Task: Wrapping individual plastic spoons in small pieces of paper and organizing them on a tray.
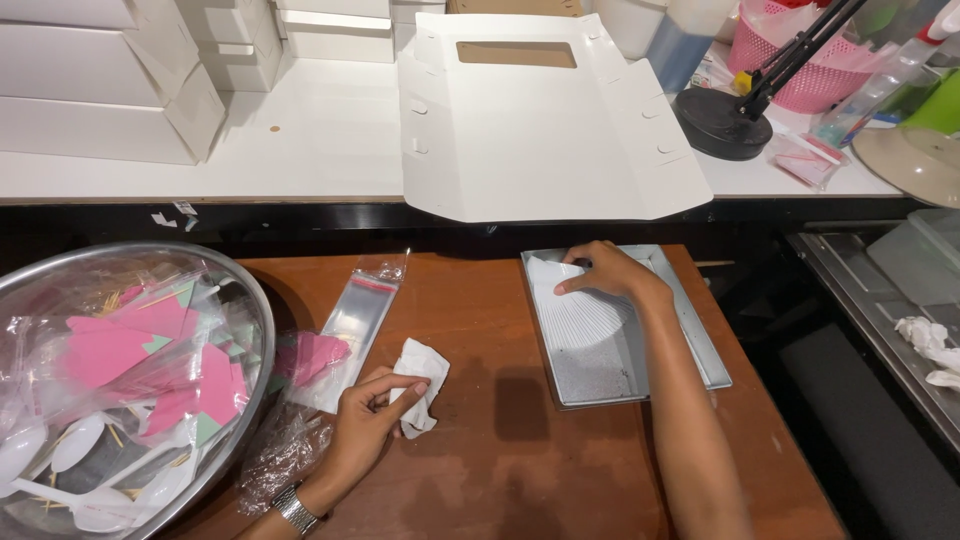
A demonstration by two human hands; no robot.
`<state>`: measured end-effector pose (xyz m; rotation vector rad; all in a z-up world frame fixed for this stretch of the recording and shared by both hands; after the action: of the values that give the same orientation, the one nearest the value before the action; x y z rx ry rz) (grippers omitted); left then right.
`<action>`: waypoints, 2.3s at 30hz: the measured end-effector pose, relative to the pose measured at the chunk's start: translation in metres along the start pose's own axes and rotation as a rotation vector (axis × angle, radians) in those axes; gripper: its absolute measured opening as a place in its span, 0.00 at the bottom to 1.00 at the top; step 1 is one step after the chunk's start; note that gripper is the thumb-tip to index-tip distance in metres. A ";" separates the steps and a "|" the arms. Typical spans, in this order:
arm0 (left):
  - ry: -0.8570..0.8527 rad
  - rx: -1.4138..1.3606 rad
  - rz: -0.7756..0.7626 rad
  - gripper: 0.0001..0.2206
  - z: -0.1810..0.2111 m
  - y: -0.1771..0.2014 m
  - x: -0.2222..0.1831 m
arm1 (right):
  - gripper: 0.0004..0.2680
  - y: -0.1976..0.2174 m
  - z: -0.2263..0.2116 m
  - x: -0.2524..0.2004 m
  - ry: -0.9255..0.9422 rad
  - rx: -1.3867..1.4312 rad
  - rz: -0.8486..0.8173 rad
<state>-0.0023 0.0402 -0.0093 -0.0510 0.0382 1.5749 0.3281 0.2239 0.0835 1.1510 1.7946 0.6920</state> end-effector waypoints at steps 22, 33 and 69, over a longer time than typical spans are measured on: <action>0.001 0.022 -0.004 0.08 0.002 0.000 -0.001 | 0.23 -0.001 0.001 0.003 0.078 0.032 0.069; -0.021 0.021 -0.002 0.07 0.000 -0.001 0.000 | 0.26 0.000 -0.002 0.000 0.059 0.052 0.041; -0.030 0.020 0.017 0.06 -0.004 -0.005 0.000 | 0.28 0.019 -0.051 -0.047 -0.121 -0.071 0.104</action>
<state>0.0029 0.0401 -0.0129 -0.0110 0.0309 1.5913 0.3003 0.1887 0.1399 1.2190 1.6060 0.7247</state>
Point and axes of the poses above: each hand's wrist, its own x-axis towards the middle knuckle, its own y-axis out of the back of the hand, z = x × y, the point moved 4 cm from there along x, towards the middle knuckle, and after that the axes turned 2 degrees about -z, right-handed, at the moved point
